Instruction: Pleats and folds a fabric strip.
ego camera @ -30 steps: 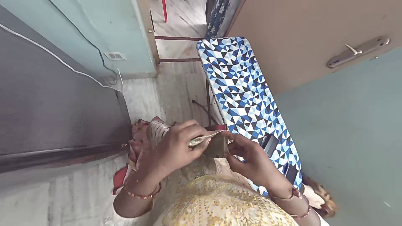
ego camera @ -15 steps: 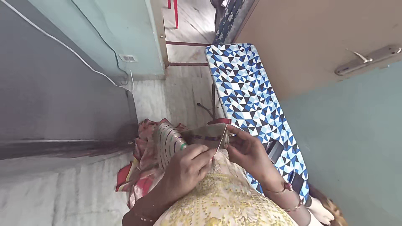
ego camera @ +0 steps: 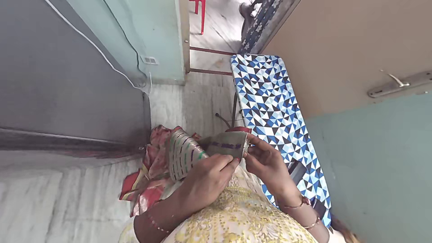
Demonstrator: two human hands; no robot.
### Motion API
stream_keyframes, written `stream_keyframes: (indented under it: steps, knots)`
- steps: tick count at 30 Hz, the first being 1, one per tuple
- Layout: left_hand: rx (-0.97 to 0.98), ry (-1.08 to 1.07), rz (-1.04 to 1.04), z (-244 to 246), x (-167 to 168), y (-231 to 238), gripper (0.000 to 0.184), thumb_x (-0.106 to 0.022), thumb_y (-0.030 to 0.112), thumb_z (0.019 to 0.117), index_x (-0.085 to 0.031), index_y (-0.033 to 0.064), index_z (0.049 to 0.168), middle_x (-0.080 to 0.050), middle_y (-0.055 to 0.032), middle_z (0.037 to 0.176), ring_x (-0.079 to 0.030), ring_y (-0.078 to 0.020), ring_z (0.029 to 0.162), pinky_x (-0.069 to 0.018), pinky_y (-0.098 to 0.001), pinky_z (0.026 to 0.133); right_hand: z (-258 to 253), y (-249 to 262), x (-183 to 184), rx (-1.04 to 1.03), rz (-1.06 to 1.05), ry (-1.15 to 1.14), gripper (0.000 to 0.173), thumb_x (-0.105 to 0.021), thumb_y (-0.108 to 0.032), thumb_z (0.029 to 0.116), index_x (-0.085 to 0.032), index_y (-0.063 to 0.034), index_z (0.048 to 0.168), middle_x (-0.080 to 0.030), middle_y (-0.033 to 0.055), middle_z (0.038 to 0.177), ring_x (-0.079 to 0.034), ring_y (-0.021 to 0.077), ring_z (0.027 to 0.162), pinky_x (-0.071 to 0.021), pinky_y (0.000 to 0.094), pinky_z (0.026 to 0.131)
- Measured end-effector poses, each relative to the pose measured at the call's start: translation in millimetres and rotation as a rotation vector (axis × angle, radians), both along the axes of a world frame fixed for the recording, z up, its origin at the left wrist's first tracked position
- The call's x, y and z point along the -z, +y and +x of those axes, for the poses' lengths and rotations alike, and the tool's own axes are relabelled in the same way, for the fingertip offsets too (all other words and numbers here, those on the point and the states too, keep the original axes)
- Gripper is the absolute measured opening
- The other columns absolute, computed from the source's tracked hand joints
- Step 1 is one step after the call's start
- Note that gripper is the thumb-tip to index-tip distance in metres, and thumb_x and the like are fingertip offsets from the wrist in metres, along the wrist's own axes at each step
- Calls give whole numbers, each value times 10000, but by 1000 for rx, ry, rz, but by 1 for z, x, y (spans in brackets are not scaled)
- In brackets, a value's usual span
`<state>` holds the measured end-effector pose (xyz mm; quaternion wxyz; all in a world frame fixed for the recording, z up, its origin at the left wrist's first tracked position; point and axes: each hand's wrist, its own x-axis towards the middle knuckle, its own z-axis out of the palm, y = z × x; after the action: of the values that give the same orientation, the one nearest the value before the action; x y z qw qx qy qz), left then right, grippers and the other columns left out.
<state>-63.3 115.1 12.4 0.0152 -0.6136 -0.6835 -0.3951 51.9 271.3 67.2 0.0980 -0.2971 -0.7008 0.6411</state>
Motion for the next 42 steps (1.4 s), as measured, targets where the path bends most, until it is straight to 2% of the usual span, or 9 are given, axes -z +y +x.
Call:
stream_keyframes:
  steps: [10, 19, 22, 26, 30, 33, 35, 39, 42]
  knots:
    - [-15, 21, -26, -2, -3, 9, 222, -540, 100, 972, -746, 36, 1027, -711, -118, 948, -713, -244, 848, -590, -301, 717, -6, 4, -2, -11, -50, -4, 563, -682, -47, 890, -475, 73, 1400, -727, 72, 1077, -708, 70, 776, -590, 198, 633]
    - [-31, -165, -28, -12, 6, 6, 272, -566, 91, 925, -766, 57, 1106, -745, -123, 1024, -734, -238, 926, -594, -308, 809, -17, 16, -3, -73, 69, -52, 567, -690, -4, 866, -499, 76, 1393, -698, 104, 1171, -717, 81, 800, -612, 213, 670]
    - [-146, -265, -71, -23, 30, -13, 260, -559, 100, 902, -775, 86, 1046, -760, -109, 1050, -745, -241, 948, -609, -390, 808, -19, 21, -1, -70, 121, -58, 558, -692, -7, 862, -505, 82, 1380, -708, 104, 1144, -715, 72, 798, -606, 208, 668]
    - [-403, -362, -238, -44, 99, -59, 238, -568, 122, 892, -767, 22, 975, -757, -171, 996, -734, -373, 951, -566, -595, 831, -19, 38, 1, -54, 204, -97, 550, -712, -43, 866, -532, 71, 1373, -697, 121, 1181, -732, 103, 880, -630, 240, 759]
    - [-425, -560, -261, -55, 149, -100, 250, -622, 137, 875, -745, -44, 995, -730, -218, 998, -705, -358, 954, -542, -560, 880, -18, 51, 2, -97, 244, -145, 557, -710, -35, 861, -540, 56, 1383, -681, 123, 1227, -724, 84, 867, -620, 222, 728]
    - [-434, -551, -82, -75, 127, -106, 294, -663, 168, 874, -708, -91, 1006, -721, -207, 984, -689, -189, 906, -557, -336, 857, -15, 64, 6, -180, 344, -185, 563, -696, -38, 852, -544, 46, 1388, -698, 117, 1176, -715, 77, 869, -613, 225, 756]
    - [-435, -423, -42, -104, 88, -107, 361, -652, 265, 924, -698, -72, 1044, -707, -204, 1041, -668, -161, 942, -544, -296, 846, -15, 72, 6, -233, 414, -195, 555, -680, -55, 862, -550, 54, 1390, -692, 131, 1176, -714, 76, 894, -610, 220, 804]
    - [-298, -25, 94, -163, 2, -101, 276, -636, 253, 1000, -700, 107, 1225, -701, -134, 1150, -664, -169, 1062, -519, -296, 937, -13, 83, -2, -422, 506, -119, 515, -666, -71, 883, -570, 71, 1369, -670, 163, 1210, -702, 73, 903, -605, 227, 818]
    - [-142, 149, 86, -196, -38, -72, 293, -556, 278, 1046, -660, 128, 1275, -698, -130, 1108, -669, -189, 980, -529, -338, 876, -6, 80, -7, -560, 523, -70, 507, -680, -71, 877, -586, 77, 1353, -670, 169, 1230, -697, 66, 911, -597, 218, 820]
